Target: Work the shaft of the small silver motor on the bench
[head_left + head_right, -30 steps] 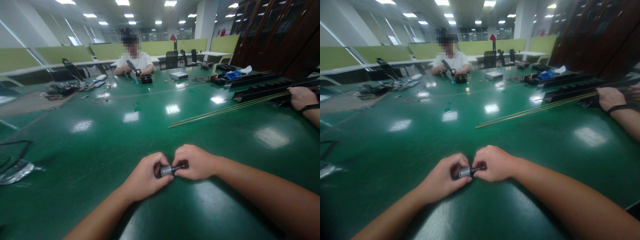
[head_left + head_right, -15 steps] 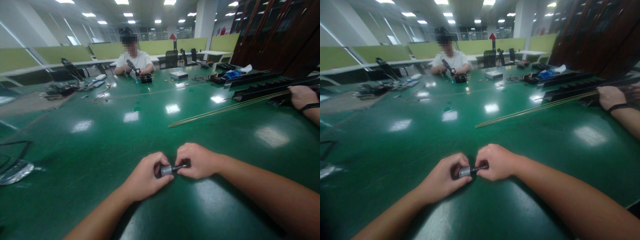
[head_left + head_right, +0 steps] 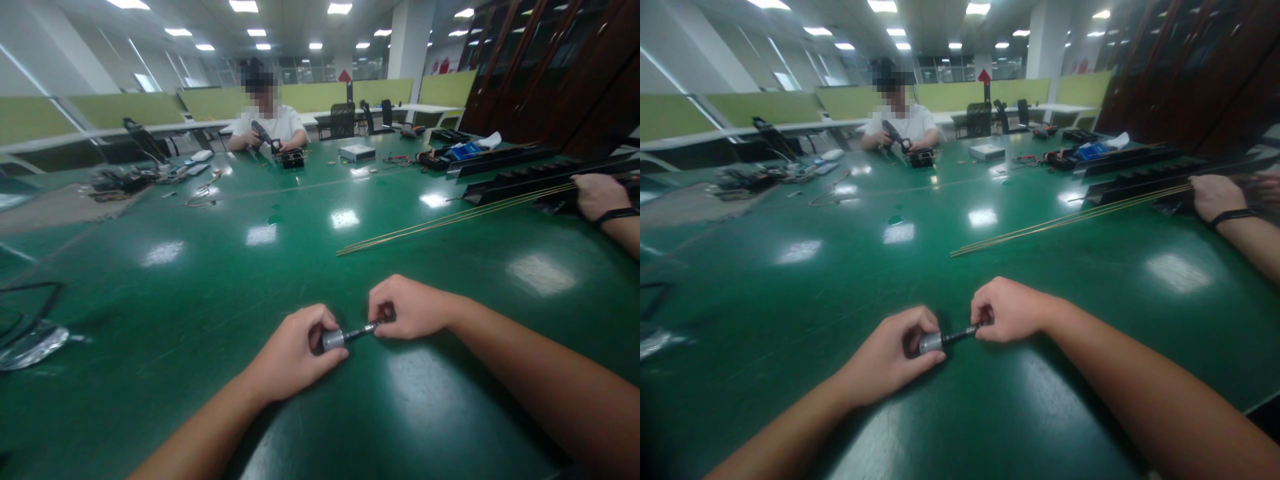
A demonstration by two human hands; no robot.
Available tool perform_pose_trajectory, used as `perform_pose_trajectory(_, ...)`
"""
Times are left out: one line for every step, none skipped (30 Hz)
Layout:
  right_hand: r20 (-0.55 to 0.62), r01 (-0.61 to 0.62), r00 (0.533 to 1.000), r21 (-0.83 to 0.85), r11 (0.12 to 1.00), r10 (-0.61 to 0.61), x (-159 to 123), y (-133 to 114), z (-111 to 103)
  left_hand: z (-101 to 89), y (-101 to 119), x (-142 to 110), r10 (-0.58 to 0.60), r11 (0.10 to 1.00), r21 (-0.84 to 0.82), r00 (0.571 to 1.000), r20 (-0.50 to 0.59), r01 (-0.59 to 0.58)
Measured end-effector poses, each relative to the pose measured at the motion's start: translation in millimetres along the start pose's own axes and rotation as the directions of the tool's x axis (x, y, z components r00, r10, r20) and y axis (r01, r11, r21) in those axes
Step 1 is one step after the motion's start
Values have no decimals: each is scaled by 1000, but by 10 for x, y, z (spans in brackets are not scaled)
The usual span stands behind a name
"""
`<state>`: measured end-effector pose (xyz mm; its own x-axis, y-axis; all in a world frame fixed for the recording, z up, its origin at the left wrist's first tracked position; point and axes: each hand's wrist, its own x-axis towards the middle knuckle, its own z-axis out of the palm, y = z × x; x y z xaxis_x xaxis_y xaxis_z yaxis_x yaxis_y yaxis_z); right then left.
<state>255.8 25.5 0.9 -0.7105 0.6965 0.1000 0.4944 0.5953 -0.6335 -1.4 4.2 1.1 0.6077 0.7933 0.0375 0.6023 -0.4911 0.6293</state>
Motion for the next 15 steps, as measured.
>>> perform_pose_trajectory(13, -26, 1000, 10, 1000, 26, -8, 17, -26, 1, 3, 0, 0, 1000, 1, 1000, 2, 0)
perform_pose_trajectory(26, -51, 998, 18, 999, 51, -17, 36, -51, 2, 5, -1, 0, 1000, 1, 1000, 3, 0)
perform_pose_trajectory(37, -75, 997, 24, 997, 74, -24, 54, -73, 2, 7, -2, -1, 1000, 3, 1000, 4, 1)
perform_pose_trajectory(46, -94, 995, 29, 995, 93, -31, 71, -90, 2, 9, -5, -1, 1000, 4, 1000, 5, 1)
perform_pose_trajectory(51, -108, 993, 33, 994, 106, -37, 85, -102, 1, 10, -8, -2, 1000, 5, 1000, 7, 2)
perform_pose_trajectory(53, -117, 992, 36, 993, 115, -41, 94, -109, 0, 10, -11, -4, 1000, 6, 1000, 7, 4)
perform_pose_trajectory(54, -121, 991, 42, 992, 119, -43, 97, -111, -2, 10, -14, -4, 1000, 7, 1000, 8, 4)
perform_pose_trajectory(57, -122, 991, 49, 991, 120, -43, 96, -110, -4, 10, -16, -3, 1000, 7, 1000, 8, 3)
perform_pose_trajectory(60, -122, 991, 58, 991, 119, -42, 91, -105, -6, 10, -17, -1, 1000, 6, 1000, 7, 1)
perform_pose_trajectory(63, -122, 991, 68, 990, 117, -40, 84, -100, -9, 9, -17, 1, 1000, 7, 1000, 7, -1)
perform_pose_trajectory(65, -120, 991, 79, 990, 115, -38, 76, -95, -12, 10, -16, 2, 1000, 7, 1000, 6, -2)
perform_pose_trajectory(66, -116, 992, 90, 989, 110, -37, 69, -91, -15, 10, -16, 2, 1000, 8, 1000, 5, -2)
perform_pose_trajectory(67, -111, 992, 97, 989, 105, -35, 64, -87, -17, 11, -15, 2, 1000, 8, 1000, 6, -2)
perform_pose_trajectory(68, -106, 993, 100, 989, 100, -34, 60, -84, -18, 11, -14, 2, 1000, 7, 1000, 6, -3)
perform_pose_trajectory(69, -102, 993, 101, 990, 95, -32, 58, -80, -19, 11, -14, 3, 1000, 6, 1000, 4, -3)
